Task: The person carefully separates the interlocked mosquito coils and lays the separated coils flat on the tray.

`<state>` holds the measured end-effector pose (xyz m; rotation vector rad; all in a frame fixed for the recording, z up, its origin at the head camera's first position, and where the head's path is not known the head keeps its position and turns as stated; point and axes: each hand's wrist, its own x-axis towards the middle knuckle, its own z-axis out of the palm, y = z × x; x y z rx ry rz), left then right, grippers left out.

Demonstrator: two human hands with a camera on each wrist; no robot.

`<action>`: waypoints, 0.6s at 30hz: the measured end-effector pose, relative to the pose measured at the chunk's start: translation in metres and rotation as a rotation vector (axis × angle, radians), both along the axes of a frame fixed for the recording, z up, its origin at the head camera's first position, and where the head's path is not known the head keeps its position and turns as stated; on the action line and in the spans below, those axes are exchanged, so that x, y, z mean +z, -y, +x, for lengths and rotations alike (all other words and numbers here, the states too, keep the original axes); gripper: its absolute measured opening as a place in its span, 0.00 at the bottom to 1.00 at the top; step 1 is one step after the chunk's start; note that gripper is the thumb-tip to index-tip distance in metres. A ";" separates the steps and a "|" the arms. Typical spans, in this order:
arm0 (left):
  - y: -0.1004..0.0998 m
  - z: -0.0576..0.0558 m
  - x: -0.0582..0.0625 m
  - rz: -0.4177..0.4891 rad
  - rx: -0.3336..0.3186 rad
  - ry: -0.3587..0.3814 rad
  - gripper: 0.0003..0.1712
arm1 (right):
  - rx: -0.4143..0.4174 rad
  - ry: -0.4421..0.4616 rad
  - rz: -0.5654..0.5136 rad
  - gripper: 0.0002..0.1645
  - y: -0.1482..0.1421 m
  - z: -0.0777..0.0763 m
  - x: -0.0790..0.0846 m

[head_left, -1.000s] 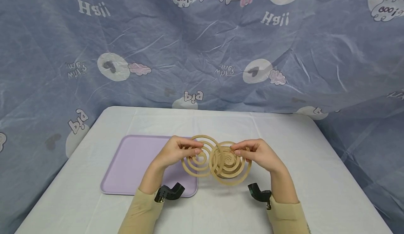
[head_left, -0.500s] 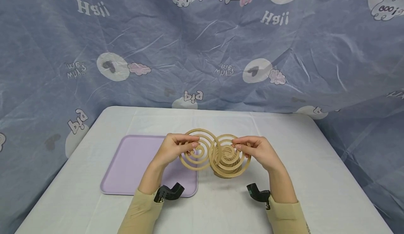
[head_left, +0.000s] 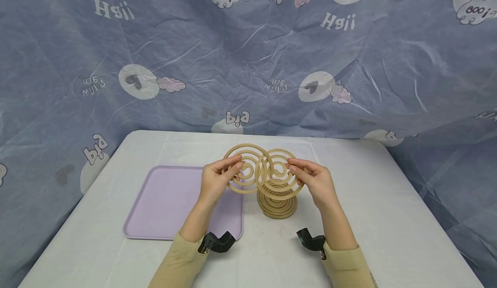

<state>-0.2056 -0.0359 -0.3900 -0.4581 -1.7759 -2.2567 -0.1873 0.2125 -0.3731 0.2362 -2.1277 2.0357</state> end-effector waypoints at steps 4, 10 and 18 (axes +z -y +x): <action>-0.004 0.001 0.000 0.037 0.029 -0.028 0.13 | -0.035 -0.012 -0.038 0.15 0.003 -0.001 -0.001; 0.004 0.000 0.001 -0.016 -0.118 -0.028 0.18 | 0.161 -0.066 0.036 0.18 -0.011 0.002 0.001; 0.024 -0.003 0.000 -0.159 -0.348 -0.022 0.24 | 0.376 -0.119 0.125 0.19 -0.025 0.004 0.006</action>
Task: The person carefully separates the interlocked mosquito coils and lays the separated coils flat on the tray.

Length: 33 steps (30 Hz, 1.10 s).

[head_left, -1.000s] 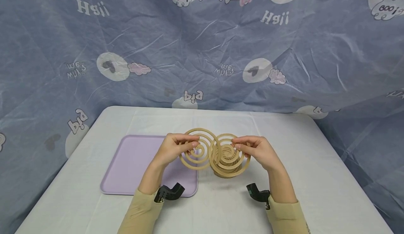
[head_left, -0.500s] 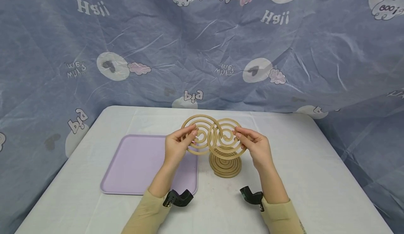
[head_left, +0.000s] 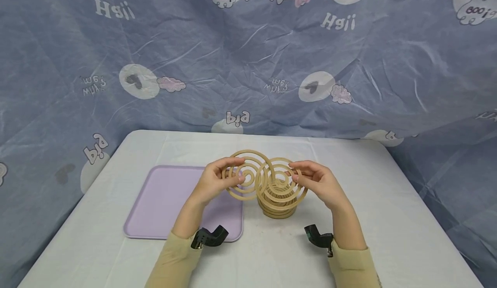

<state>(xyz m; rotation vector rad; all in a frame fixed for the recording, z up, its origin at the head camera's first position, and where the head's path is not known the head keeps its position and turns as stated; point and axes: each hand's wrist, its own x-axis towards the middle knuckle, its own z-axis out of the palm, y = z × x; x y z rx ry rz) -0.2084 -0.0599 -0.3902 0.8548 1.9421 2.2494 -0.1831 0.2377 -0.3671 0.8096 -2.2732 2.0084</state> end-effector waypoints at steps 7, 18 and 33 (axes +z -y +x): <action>0.006 -0.001 0.001 0.008 0.039 0.036 0.15 | -0.107 0.008 -0.009 0.18 0.001 -0.001 -0.002; -0.019 0.002 0.002 0.245 0.308 0.099 0.14 | -0.384 0.022 -0.274 0.21 0.026 -0.006 -0.008; 0.006 0.001 0.002 -0.022 0.048 0.041 0.14 | 0.011 0.062 -0.152 0.28 0.000 -0.001 -0.001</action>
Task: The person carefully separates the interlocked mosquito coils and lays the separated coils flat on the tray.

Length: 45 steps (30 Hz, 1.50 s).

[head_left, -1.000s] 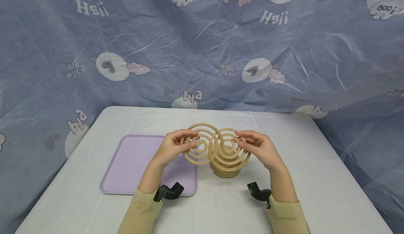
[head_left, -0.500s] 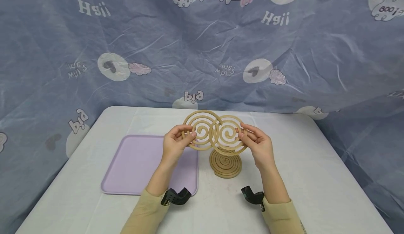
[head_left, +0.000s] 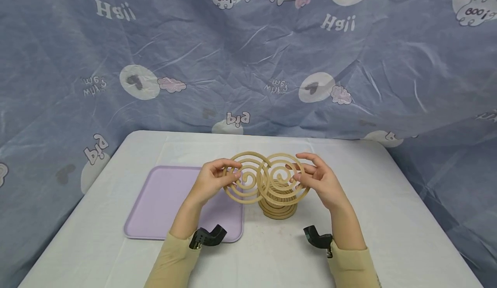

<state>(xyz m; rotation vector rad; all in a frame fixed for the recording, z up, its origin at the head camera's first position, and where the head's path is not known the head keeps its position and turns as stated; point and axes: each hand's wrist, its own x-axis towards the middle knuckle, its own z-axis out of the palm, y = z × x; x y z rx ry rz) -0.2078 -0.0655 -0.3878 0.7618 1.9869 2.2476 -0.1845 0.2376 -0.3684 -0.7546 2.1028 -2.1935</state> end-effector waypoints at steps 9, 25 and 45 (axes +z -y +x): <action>-0.006 0.001 0.000 0.047 0.080 0.019 0.15 | -0.038 0.021 -0.041 0.24 0.009 -0.002 -0.004; -0.019 0.001 0.002 0.316 0.332 -0.016 0.15 | -0.327 0.031 -0.235 0.26 0.029 -0.002 -0.004; -0.009 -0.002 0.005 0.369 0.395 -0.011 0.15 | -0.324 0.088 -0.294 0.18 0.029 -0.003 -0.003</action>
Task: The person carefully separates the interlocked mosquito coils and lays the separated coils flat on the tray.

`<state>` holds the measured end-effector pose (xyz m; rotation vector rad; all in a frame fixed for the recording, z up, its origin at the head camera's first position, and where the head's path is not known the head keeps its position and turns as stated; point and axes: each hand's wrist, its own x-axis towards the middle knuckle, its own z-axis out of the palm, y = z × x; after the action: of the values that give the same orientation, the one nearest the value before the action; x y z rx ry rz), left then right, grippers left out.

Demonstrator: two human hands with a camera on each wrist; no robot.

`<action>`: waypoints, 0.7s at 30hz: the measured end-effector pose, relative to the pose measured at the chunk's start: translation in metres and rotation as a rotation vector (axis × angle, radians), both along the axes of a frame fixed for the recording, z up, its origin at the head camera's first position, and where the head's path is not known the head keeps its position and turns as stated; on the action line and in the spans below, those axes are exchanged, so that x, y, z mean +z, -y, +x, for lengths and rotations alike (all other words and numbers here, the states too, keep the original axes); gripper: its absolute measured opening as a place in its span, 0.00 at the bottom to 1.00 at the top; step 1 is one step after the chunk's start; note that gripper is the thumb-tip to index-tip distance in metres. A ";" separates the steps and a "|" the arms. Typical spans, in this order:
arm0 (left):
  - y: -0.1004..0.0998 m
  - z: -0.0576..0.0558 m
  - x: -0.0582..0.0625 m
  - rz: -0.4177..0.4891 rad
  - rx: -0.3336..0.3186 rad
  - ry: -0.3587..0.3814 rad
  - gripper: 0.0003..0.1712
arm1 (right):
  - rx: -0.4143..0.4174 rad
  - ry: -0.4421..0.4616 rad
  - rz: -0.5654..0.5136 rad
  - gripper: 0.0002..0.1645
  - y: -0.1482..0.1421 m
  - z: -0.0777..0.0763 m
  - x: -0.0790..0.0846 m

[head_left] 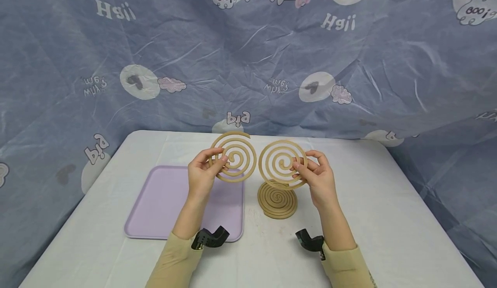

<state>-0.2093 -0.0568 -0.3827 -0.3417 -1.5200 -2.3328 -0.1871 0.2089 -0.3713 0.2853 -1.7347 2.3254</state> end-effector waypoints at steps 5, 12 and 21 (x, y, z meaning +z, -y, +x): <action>0.001 0.000 0.000 -0.002 -0.016 0.002 0.15 | -0.006 -0.054 0.005 0.16 0.002 -0.001 -0.003; 0.006 0.002 -0.001 -0.028 -0.040 0.039 0.15 | -0.038 -0.028 0.092 0.05 0.009 -0.002 -0.008; 0.027 0.004 -0.009 -0.101 -0.040 0.082 0.16 | 0.241 -0.019 0.301 0.18 0.014 0.002 -0.005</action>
<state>-0.2049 -0.0837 -0.3920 -0.3080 -1.6893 -2.3318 -0.1846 0.1944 -0.3763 0.5957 -2.1464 2.1959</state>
